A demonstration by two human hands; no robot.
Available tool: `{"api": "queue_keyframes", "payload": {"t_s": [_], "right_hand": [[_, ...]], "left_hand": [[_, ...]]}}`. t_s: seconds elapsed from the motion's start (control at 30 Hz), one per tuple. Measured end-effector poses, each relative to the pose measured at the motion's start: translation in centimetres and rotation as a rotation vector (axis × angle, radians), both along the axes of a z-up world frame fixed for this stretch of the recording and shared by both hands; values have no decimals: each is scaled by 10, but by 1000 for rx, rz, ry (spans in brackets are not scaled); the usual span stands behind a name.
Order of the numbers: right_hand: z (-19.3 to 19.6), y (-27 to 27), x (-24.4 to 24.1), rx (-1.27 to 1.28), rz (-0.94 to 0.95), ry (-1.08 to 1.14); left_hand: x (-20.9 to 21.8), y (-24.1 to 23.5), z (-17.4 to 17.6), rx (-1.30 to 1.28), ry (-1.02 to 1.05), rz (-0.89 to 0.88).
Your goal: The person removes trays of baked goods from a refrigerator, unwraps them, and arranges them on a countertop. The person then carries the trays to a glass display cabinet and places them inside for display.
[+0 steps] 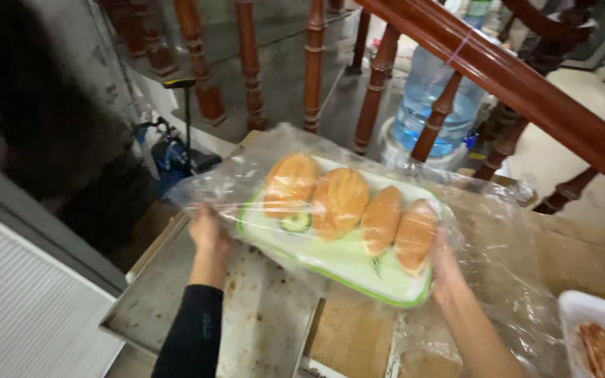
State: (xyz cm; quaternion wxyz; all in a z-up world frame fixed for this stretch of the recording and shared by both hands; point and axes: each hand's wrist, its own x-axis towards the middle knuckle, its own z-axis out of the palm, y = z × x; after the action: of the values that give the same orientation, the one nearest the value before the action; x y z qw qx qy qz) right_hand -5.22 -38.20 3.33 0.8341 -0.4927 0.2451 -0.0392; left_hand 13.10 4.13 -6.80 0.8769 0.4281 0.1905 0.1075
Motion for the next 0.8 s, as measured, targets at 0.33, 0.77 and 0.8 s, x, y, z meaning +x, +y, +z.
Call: {"api": "queue_keyframes", "payload": {"t_s": [0.33, 0.77, 0.8], "right_hand": [[37, -24, -46, -31, -143, -14], [46, -62, -94, -13, -248, -33], [48, -66, -100, -4, -243, 9]], "left_hand": [[-104, -51, 47, 7, -9, -360], [-57, -109, 4, 175, 66, -361], [-49, -105, 5, 193, 79, -284]]}}
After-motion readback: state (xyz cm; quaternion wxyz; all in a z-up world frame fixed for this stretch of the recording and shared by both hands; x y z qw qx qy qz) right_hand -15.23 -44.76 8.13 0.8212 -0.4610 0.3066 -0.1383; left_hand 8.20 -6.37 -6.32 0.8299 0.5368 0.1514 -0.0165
